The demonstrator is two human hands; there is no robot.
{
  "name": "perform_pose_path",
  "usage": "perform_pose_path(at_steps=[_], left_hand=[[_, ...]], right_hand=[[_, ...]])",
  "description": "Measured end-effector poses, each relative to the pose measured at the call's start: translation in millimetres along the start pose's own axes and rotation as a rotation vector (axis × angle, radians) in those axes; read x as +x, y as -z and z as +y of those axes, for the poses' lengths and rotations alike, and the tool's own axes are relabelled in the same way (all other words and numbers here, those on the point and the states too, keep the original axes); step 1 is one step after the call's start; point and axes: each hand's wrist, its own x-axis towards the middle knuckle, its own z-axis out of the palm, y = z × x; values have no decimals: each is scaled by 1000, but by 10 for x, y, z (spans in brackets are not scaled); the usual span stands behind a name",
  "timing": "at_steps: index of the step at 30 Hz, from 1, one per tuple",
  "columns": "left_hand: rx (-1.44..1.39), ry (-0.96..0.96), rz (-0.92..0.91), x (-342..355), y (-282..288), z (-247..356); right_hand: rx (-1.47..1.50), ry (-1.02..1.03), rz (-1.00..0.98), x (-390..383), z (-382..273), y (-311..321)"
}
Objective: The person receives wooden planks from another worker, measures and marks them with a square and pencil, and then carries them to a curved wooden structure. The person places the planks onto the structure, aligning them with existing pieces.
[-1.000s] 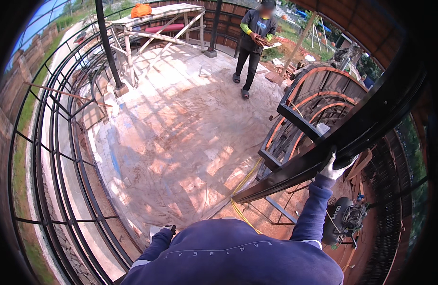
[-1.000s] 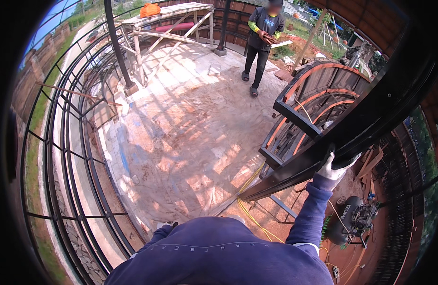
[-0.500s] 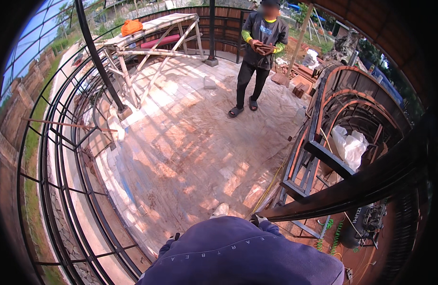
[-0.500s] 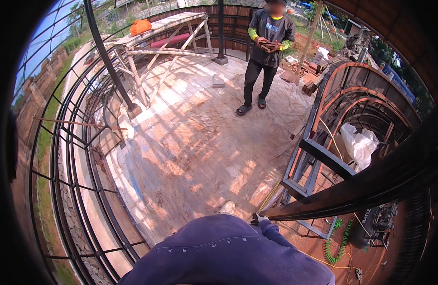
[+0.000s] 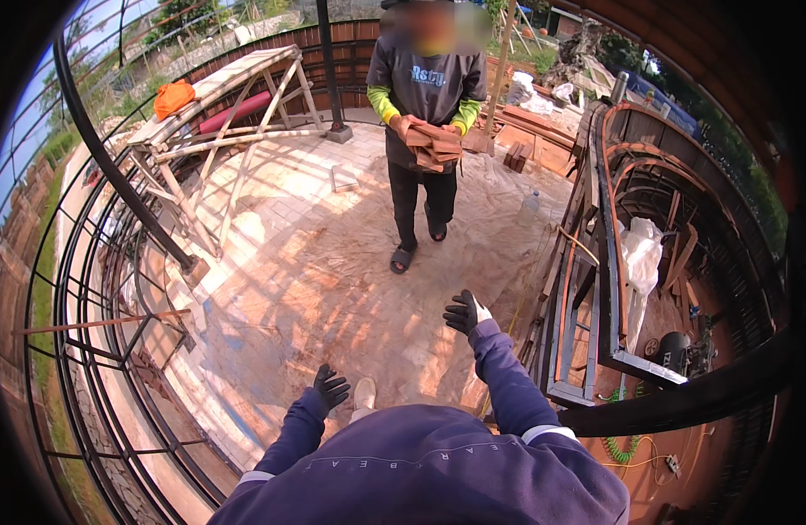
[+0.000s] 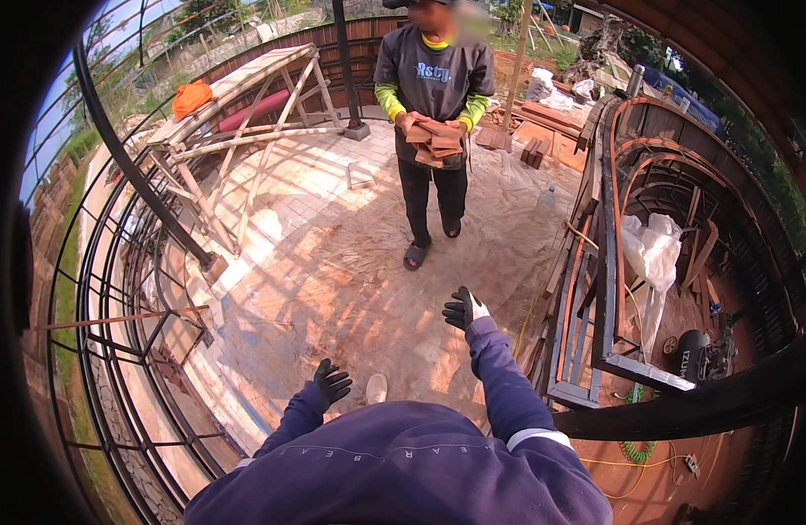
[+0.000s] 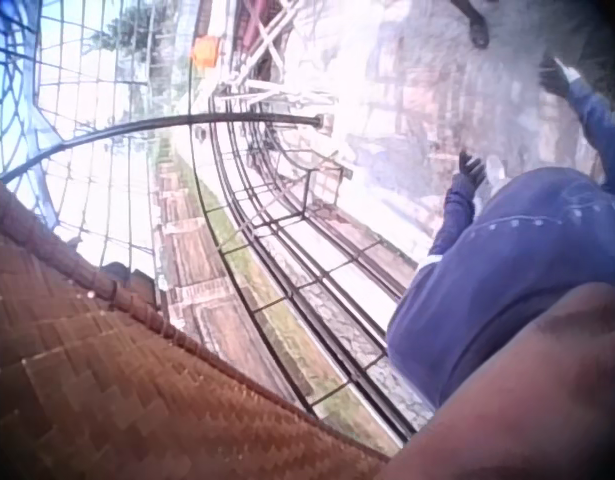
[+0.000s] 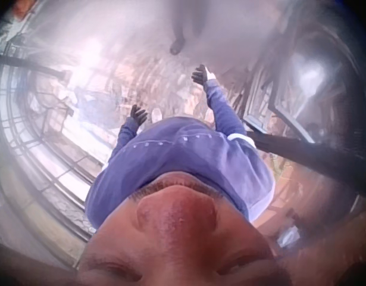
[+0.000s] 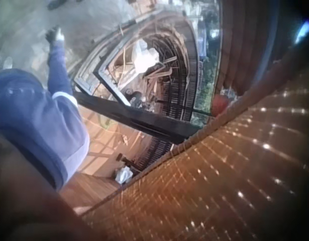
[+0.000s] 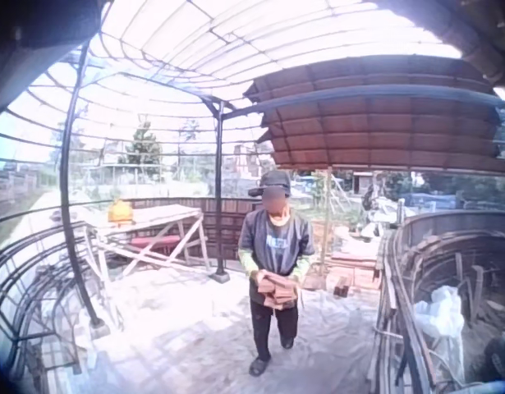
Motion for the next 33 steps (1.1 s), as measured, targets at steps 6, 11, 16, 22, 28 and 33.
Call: perform_pose_path(at_steps=[6, 11, 16, 22, 28, 33], left_hand=[[-14, -28, -365, 409, -1044, 1550], [101, -12, -440, 515, -2094, 2377], [237, -32, -470, 628, -2996, 2796], [301, -114, -650, 1183, -3493, 2561], [476, -157, -678, 990, -3253, 2202], [415, -40, -894, 717, -2765, 1899]], right_hand=[[88, 302, 155, -88, -1347, -381], [-46, 230, 218, -54, -1852, -855], [55, 97, 168, 262, -1775, -982], [63, 225, 19, 232, -1375, -1432], [-109, 448, 70, -85, -798, -1391], [-237, 644, 85, -365, -90, -1208]])
